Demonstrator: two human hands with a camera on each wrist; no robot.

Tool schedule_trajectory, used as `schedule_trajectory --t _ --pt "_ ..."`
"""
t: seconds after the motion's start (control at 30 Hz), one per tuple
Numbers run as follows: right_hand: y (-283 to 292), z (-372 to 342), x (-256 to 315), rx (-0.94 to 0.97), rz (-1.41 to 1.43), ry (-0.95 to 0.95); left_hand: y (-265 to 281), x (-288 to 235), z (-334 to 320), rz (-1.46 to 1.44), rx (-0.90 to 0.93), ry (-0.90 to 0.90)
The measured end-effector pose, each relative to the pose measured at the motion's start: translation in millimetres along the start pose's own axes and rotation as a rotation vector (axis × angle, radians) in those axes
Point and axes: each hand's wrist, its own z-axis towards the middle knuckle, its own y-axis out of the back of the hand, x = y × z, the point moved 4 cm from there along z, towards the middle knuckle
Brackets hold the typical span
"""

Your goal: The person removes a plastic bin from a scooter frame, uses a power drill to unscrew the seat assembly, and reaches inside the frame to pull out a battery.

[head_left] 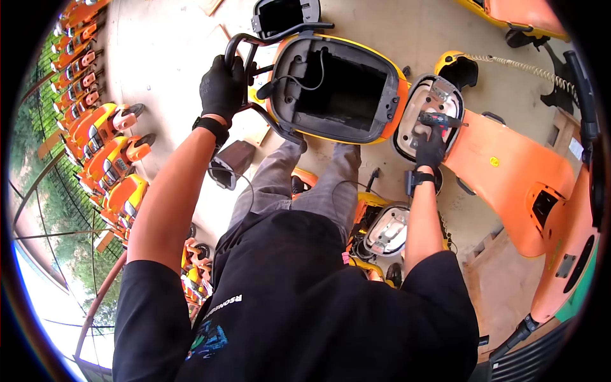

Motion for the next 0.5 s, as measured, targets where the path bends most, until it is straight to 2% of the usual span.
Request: schedule_trajectory --t 0.03,0.07,0.1,0.13,0.17,0.2,0.27,0.5 --pt "-36 11 -26 -0.027 0.181 0.002 0 0 0 0.0 0.003 0.001" --pt "-36 4 19 0.044 0.181 -0.179 0 1 -1 0.0 0.009 0.0" --pt "-34 0 73 0.008 0.038 0.053 0 0 -2 0.0 0.006 -0.001" --pt "-47 -5 91 -0.053 -0.01 0.139 2 -2 -2 -0.006 0.005 -0.003" --pt "-46 -4 124 0.215 -0.076 -0.019 3 -5 -4 -0.028 0.019 0.02" --pt "-53 -7 133 0.161 -0.268 0.027 5 -7 -5 -0.049 0.031 0.044" --pt "-50 -5 142 0.196 -0.296 -0.054 6 -7 -5 -0.025 0.041 0.036" --pt "-53 5 148 0.267 -0.465 -0.036 -8 8 3 -0.065 0.079 0.058"
